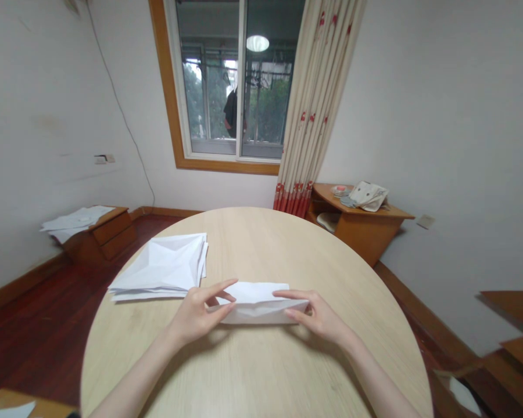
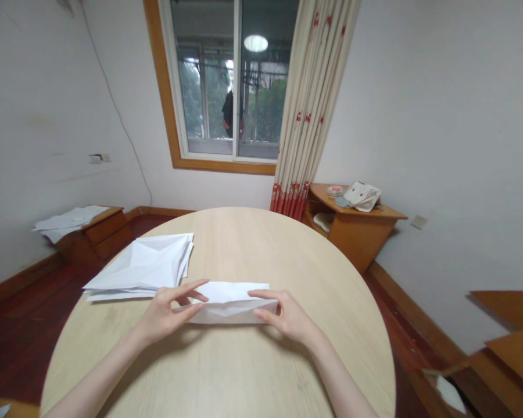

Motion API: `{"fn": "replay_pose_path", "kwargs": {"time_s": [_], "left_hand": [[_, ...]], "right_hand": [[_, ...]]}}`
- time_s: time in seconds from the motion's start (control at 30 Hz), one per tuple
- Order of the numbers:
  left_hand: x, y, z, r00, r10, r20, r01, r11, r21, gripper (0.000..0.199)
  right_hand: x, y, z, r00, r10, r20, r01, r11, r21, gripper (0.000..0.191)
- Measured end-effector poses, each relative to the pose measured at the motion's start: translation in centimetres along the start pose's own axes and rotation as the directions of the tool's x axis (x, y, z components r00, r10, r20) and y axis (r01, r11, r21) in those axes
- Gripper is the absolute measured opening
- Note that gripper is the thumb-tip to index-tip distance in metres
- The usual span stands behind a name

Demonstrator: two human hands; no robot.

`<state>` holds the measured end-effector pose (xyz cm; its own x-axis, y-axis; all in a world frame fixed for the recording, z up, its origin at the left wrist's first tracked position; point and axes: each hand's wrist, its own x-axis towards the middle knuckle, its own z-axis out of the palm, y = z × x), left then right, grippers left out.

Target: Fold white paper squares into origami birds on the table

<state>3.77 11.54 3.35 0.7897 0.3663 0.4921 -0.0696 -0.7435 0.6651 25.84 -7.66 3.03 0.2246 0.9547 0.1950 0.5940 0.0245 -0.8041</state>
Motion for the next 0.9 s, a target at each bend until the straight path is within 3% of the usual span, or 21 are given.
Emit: {"fn": "replay_pose_path", "kwargs": {"time_s": [0.23, 0.47, 0.6, 0.73, 0.8, 0.9], "left_hand": [[0.1, -0.8, 0.4, 0.986, 0.086, -0.14, -0.073, 0.993, 0.094, 0.035], [0.3, -1.3, 0.8, 0.927, 0.343, -0.153, -0.281, 0.903, 0.324, 0.034], [0.6, -0.8, 0.8, 0.892, 0.431, -0.135, -0.317, 0.81, 0.494, 0.031], [0.5, -0.7, 1.1, 0.892, 0.441, -0.096, -0.318, 0.765, 0.56, 0.031], [0.4, -0.8, 1.4, 0.902, 0.426, -0.07, -0.311, 0.754, 0.579, 0.03], [0.2, -1.1, 1.8, 0.923, 0.383, -0.032, -0.292, 0.754, 0.588, 0.03]], "right_hand": [[0.3, 0.5, 0.3, 0.989, 0.003, -0.146, -0.006, 1.0, -0.021, 0.048], [0.6, 1.0, 0.9, 0.936, -0.199, -0.29, 0.149, 0.971, -0.186, 0.035], [0.6, 1.1, 1.5, 0.868, -0.385, -0.313, 0.247, 0.882, -0.401, 0.027], [0.7, 0.9, 2.2, 0.808, -0.511, -0.293, 0.285, 0.775, -0.564, 0.029], [0.8, 0.7, 2.6, 0.799, -0.54, -0.266, 0.281, 0.726, -0.628, 0.031], [0.8, 0.6, 3.3, 0.82, -0.527, -0.225, 0.239, 0.671, -0.702, 0.035]]}}
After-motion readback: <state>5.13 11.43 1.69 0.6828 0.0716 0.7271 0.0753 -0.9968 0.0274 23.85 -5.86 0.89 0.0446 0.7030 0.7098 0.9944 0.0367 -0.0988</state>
